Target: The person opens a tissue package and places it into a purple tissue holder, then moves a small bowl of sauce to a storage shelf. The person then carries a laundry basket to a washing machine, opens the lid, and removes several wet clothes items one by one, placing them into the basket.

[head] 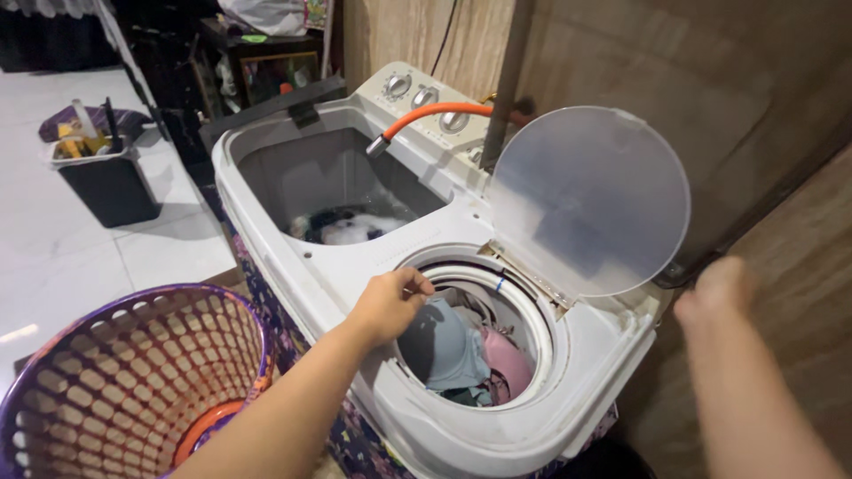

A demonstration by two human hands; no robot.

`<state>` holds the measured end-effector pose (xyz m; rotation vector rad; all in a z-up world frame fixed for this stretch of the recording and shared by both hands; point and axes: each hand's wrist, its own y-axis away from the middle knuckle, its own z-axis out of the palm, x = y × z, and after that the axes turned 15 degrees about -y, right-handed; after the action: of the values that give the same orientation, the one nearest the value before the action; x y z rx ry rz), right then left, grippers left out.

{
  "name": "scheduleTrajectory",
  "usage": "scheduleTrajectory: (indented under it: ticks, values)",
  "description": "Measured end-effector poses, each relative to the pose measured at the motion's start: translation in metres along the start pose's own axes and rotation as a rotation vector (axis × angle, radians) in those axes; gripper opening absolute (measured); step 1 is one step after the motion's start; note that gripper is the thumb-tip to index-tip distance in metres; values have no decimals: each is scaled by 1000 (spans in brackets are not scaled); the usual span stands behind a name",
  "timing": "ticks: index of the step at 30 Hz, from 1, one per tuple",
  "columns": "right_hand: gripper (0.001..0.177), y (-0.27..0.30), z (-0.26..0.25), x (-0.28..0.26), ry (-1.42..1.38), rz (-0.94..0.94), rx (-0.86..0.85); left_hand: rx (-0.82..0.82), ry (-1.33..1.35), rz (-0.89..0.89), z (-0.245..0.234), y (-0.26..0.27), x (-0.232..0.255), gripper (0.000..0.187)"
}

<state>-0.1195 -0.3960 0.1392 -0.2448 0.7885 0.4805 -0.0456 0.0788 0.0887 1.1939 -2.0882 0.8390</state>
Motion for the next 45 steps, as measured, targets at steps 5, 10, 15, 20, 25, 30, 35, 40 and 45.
scheduleTrajectory:
  ticks: [5, 10, 15, 20, 25, 30, 35, 40, 45]
  values:
    - [29, 110, -6, 47, 189, -337, 169, 22, -45, 38, 0, 5, 3, 14]
    - [39, 185, 31, 118, 909, -104, -500, 17, -58, 56, 0, 8, 4, 15]
    - [109, 183, 70, 187, 1589, 359, -974, 24, -95, 54, 2, 6, 7, 19]
    - [74, 198, 69, 246, 2014, -54, -1523, 48, -114, 83, 1, 12, 5, 18]
    - [92, 211, 51, 236, 1992, 269, -953, 1, -124, 81, -1, 10, 9, 15]
    - [90, 210, 49, 232, 2044, 219, -919, -63, -93, 27, -6, 10, 12, 14]
    - [55, 211, 39, 224, 1886, 205, -762, -81, -106, 63, -10, 10, 15, 15]
    - [43, 215, 50, 200, 1729, -7, -710, -96, -132, 53, -13, 14, 14, 22]
    - [42, 231, 76, 137, 1415, -419, -809, 90, 53, 201, -19, 11, 18, 87]
